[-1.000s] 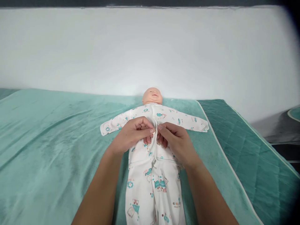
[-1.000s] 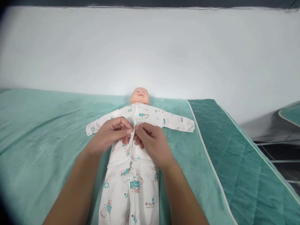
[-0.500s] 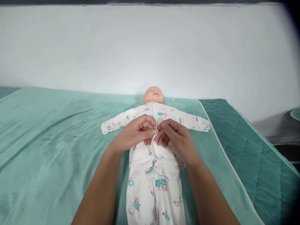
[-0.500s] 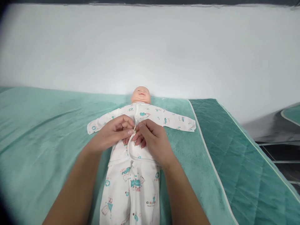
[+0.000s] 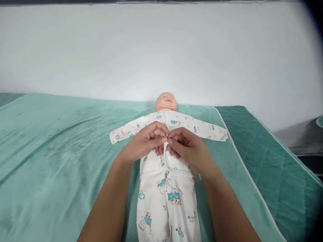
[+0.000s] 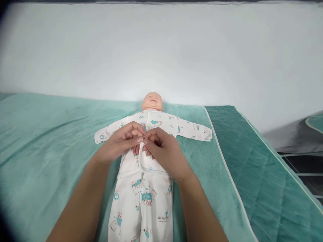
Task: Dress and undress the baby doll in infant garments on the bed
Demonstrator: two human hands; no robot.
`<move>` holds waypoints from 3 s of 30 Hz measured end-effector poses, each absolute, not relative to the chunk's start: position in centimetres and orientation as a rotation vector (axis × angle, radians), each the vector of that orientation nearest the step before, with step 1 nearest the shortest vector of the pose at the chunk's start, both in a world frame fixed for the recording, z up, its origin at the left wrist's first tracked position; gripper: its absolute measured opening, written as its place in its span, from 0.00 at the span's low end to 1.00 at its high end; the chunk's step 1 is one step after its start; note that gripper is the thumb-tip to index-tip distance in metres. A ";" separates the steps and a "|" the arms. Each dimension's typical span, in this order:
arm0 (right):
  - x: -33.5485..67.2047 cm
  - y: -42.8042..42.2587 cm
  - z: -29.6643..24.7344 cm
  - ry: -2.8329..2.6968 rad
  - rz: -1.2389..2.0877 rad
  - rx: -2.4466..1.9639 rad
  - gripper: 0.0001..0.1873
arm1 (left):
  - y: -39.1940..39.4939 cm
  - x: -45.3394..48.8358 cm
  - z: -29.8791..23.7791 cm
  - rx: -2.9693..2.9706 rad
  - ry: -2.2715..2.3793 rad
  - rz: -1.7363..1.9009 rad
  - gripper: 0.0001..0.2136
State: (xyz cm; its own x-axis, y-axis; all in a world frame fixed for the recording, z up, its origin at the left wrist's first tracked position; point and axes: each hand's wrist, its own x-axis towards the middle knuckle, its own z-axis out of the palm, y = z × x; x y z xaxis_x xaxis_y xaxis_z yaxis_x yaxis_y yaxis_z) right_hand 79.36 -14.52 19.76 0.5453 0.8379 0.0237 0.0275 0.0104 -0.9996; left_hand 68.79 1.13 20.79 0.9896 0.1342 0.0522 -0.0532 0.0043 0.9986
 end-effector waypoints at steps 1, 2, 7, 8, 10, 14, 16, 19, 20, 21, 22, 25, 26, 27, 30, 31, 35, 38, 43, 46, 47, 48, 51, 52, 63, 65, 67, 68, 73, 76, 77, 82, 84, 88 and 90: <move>79.4 -14.6 19.8 -0.800 0.759 -1.423 0.09 | 1.2 68.8 20.8 1.556 0.065 0.138 0.08; 79.5 -14.6 19.7 -0.799 0.768 -1.410 0.09 | 1.3 68.7 20.8 1.553 0.069 0.126 0.08; 79.6 -14.6 19.5 -0.792 0.761 -1.400 0.07 | 1.5 68.6 21.1 1.572 0.094 0.083 0.07; 79.5 -14.6 19.4 -0.792 0.751 -1.408 0.06 | 1.5 68.5 21.2 1.583 0.102 0.079 0.06; 79.5 -14.6 19.4 -0.785 0.728 -1.430 0.06 | 1.5 68.4 21.4 1.613 0.132 0.066 0.06; 79.4 -14.5 19.5 -0.779 0.705 -1.456 0.06 | 1.5 68.1 21.7 1.694 0.243 0.028 0.05; 79.4 -14.5 19.5 -0.782 0.708 -1.453 0.06 | 1.6 68.1 21.8 1.708 0.265 0.023 0.04; 79.4 -14.5 19.5 -0.787 0.714 -1.459 0.06 | 1.6 68.0 21.7 1.713 0.260 0.018 0.03; 79.4 -14.5 19.4 -0.788 0.714 -1.466 0.06 | 1.6 68.0 21.7 1.715 0.257 0.015 0.03; 79.4 -14.5 19.4 -0.788 0.712 -1.474 0.07 | 1.7 68.0 21.6 1.715 0.256 0.012 0.03; 79.4 -14.5 19.4 -0.787 0.711 -1.482 0.07 | 1.7 68.0 21.5 1.712 0.255 0.012 0.03; 79.4 -14.5 19.3 -0.779 0.707 -1.479 0.07 | 1.9 67.9 21.3 1.694 0.247 0.020 0.04; 79.3 -14.5 19.3 -0.778 0.707 -1.465 0.07 | 2.0 67.9 21.2 1.684 0.239 0.027 0.05; 79.3 -14.4 19.3 -0.774 0.697 -1.446 0.07 | 2.0 67.9 21.0 1.671 0.229 0.047 0.06; 79.2 -14.4 19.2 -0.718 0.534 -1.387 0.06 | 2.1 68.3 20.5 1.585 0.198 0.249 0.07; 79.3 -14.3 19.1 -0.684 0.429 -1.388 0.05 | 2.1 68.5 20.3 1.536 0.202 0.363 0.07; 79.9 -14.1 18.4 -0.624 0.113 -1.488 0.07 | 1.9 69.6 19.2 1.448 0.327 0.765 0.06; 80.3 -13.7 17.5 -0.736 0.095 -1.560 0.14 | 1.9 70.7 18.7 1.673 0.423 0.928 0.08; 80.9 -12.9 16.7 -0.974 0.068 -1.696 0.21 | 2.7 73.0 18.8 2.171 0.200 0.848 0.17; 81.6 -12.2 17.1 -1.069 0.064 -1.766 0.23 | 3.3 73.7 18.8 2.233 0.176 0.729 0.20; 81.9 -11.9 17.4 -1.087 0.065 -1.783 0.23 | 3.4 73.7 18.7 2.237 0.193 0.727 0.20; 82.2 -11.5 17.5 -1.093 0.071 -1.797 0.23 | 3.4 73.7 18.7 2.240 0.211 0.731 0.20; 83.0 -10.9 17.9 -1.074 0.111 -1.803 0.24 | 3.3 73.6 18.6 2.235 0.256 0.749 0.19; 83.2 -10.8 17.9 -1.068 0.127 -1.794 0.24 | 3.3 73.6 18.7 2.234 0.262 0.748 0.19; 84.8 -11.3 15.3 -0.875 0.116 -1.705 0.22 | 3.9 72.3 16.2 2.392 0.535 0.872 0.20; 85.7 -12.0 14.1 -0.863 -0.007 -1.812 0.23 | 4.6 70.5 15.2 2.550 0.708 0.810 0.21; 86.7 -13.3 12.9 -0.880 -0.150 -1.997 0.24 | 5.6 68.0 14.4 2.696 0.843 0.719 0.23; 87.2 -14.3 12.4 -0.895 -0.207 -2.102 0.25 | 6.2 66.6 14.0 2.745 0.911 0.680 0.25; 88.5 -20.3 10.6 -0.892 -0.241 -2.469 0.30 | 8.7 60.8 13.0 2.681 1.299 0.595 0.31; 87.7 -22.7 10.3 -0.733 -0.223 -2.611 0.33 | 9.1 59.6 12.8 2.674 1.345 0.540 0.27; 87.3 -23.0 10.2 -0.702 -0.215 -2.642 0.33 | 9.2 59.6 12.8 2.692 1.327 0.517 0.26; 86.2 -22.8 10.5 -0.669 -0.174 -2.710 0.33 | 9.7 60.0 12.9 2.643 1.294 0.553 0.26; 86.3 -22.6 10.6 -0.667 -0.174 -2.719 0.33 | 10.1 60.0 13.1 2.563 1.339 0.652 0.26; 86.5 -22.5 10.4 -0.678 -0.205 -2.723 0.33 | 10.8 60.1 13.5 2.472 1.435 0.832 0.27; 86.4 -22.4 10.4 -0.684 -0.230 -2.724 0.33 | 10.7 60.2 13.5 2.494 1.439 0.786 0.27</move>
